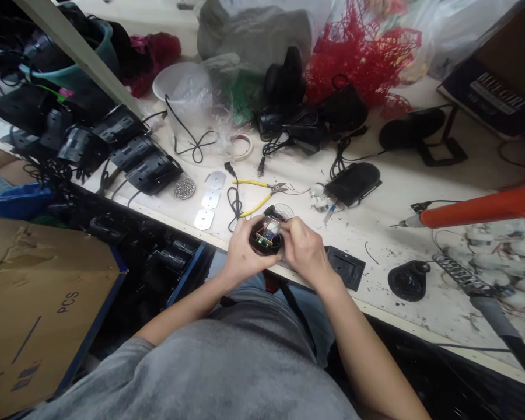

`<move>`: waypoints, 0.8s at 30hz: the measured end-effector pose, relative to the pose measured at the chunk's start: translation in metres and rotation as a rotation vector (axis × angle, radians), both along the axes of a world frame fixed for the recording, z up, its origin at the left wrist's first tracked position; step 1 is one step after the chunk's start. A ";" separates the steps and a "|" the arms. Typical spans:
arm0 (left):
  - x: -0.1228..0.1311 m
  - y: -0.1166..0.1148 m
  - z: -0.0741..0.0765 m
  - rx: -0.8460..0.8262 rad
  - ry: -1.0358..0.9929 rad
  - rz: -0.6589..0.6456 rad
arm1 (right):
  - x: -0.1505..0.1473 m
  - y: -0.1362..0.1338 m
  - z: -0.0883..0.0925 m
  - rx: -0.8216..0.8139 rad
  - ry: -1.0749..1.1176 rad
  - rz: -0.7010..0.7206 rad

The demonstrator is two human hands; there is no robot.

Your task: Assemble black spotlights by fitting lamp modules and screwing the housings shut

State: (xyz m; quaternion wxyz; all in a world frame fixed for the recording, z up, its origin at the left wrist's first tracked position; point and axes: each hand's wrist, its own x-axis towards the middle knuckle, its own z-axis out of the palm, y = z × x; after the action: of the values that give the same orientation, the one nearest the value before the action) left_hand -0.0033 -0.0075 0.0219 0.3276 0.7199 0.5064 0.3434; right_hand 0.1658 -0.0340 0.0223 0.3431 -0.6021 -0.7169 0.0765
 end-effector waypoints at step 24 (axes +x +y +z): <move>0.007 0.009 0.016 -0.229 0.020 -0.078 | 0.001 0.006 -0.004 0.185 -0.079 -0.082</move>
State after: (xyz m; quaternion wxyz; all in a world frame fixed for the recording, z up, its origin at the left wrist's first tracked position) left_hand 0.0037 0.0019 0.0382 0.4156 0.7003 0.5173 0.2629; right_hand 0.1670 -0.0277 0.0182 0.3716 -0.5993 -0.7085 -0.0277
